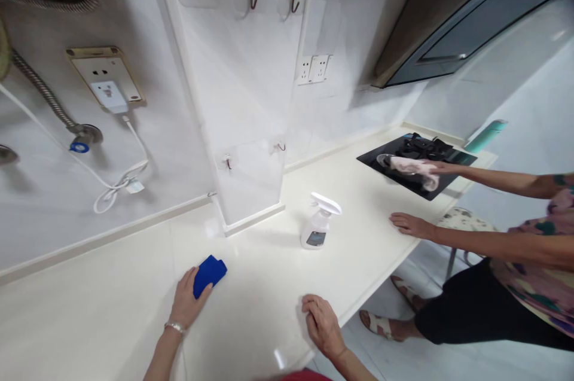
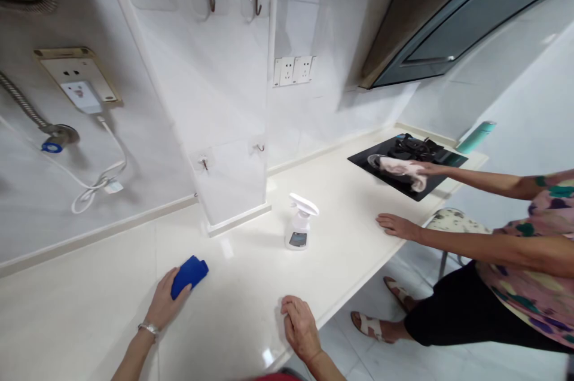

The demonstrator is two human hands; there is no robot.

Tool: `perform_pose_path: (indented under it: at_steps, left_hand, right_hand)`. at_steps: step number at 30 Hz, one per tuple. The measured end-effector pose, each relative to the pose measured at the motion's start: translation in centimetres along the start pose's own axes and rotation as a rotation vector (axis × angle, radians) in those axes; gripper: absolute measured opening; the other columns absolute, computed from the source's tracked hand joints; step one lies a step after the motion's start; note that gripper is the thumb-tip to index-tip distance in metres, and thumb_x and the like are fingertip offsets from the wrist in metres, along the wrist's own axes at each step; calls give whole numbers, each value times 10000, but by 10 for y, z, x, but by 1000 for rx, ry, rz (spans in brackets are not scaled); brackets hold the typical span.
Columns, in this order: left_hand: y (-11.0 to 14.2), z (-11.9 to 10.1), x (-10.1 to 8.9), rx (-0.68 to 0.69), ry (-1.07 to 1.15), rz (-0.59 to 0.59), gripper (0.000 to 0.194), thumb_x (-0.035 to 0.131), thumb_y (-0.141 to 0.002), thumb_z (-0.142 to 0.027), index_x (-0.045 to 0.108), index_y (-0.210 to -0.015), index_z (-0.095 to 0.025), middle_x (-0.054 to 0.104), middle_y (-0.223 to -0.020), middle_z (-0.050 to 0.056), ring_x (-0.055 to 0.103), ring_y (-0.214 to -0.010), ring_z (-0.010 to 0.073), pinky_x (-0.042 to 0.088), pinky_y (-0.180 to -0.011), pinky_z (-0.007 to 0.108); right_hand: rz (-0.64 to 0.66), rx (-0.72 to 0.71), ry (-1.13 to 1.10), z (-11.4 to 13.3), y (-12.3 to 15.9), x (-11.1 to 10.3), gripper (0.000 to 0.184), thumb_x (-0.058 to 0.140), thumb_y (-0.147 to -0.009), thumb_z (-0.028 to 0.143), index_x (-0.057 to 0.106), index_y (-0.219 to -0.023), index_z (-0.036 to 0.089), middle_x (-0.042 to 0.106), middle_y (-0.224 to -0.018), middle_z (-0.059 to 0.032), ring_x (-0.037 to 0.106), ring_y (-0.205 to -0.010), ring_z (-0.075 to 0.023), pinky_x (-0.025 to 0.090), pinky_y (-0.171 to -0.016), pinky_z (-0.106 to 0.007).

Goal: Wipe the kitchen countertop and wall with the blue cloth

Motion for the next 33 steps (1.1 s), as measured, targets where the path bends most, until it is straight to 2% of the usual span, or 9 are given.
perform_pose_path:
  at_steps: [4,8,13,16,20,23,26,30,33]
  left_hand:
    - [-3,-23,-10,5,-18,-46,469,485,-859,-482,637,-1192,-189,643,-1225,130,590,-1159,284,411,-1116,524]
    - [-5,-40,-22,-47,-85,-36,507,476,-834,-447,621,-1240,-180,618,-1187,149,605,-1104,283,493,-1019,475]
    - [-21,-39,-36,-274,-50,180,745,568,-701,-603,548,-1285,-141,638,-1208,163,615,-1128,316,502,-1002,452]
    - [-28,-45,-38,-302,-58,292,702,534,-668,-674,592,-1140,-159,686,-1128,162,640,-1075,342,511,-964,466]
    - [-27,-78,-45,-172,-15,256,548,523,-650,-628,579,-998,-209,716,-997,138,669,-963,335,523,-922,472]
    - [-29,-112,-61,-274,128,248,598,555,-661,-687,563,-1031,-218,724,-834,79,689,-830,319,552,-857,487]
    - [-40,-136,-76,-406,387,124,695,652,-636,-708,558,-1114,-212,737,-988,89,697,-939,292,563,-907,451]
    - [-52,-129,-69,-454,402,111,717,615,-722,-648,508,-1246,-169,714,-1121,139,698,-982,278,575,-916,432]
    - [-52,-101,-55,-457,174,122,697,570,-757,-487,492,-1274,-28,602,-1287,285,603,-1179,383,467,-1052,559]
  right_hand:
    - [-16,-10,4,1,-1,1,318,391,-769,-11,542,-917,226,626,-1009,-51,608,-931,-194,504,-815,-358]
    - [-46,-21,5,4,-2,1,326,399,-755,-19,547,-912,226,627,-1005,-54,604,-927,-195,500,-809,-355]
    - [-71,-11,-3,7,-6,0,348,398,-715,-35,542,-900,223,626,-995,-56,592,-906,-194,496,-805,-351]
    - [-92,0,-5,6,-8,1,345,404,-705,-38,539,-887,223,626,-991,-55,587,-904,-193,491,-796,-341]
    - [-123,-4,-12,4,-9,1,327,419,-719,-35,535,-882,223,629,-984,-54,584,-902,-193,486,-793,-336]
    - [-125,3,-19,3,-8,0,311,426,-732,-29,533,-880,223,628,-983,-55,580,-904,-195,484,-804,-343]
    - [-114,11,-21,3,-7,-1,316,431,-722,-29,540,-881,222,629,-996,-58,580,-917,-196,483,-813,-342]
    - [-118,2,-16,3,-6,-3,312,442,-724,-26,555,-885,217,638,-1000,-62,587,-908,-193,488,-803,-326]
    - [-118,-1,-17,5,-6,-5,315,442,-732,-27,570,-890,214,644,-1004,-60,595,-915,-192,493,-806,-319]
Point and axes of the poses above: each hand's wrist, its own y-axis away from the middle knuckle, its own x-axis out of the palm, z = x × y, the point moved 1 cm from there along -y, towards the middle knuckle
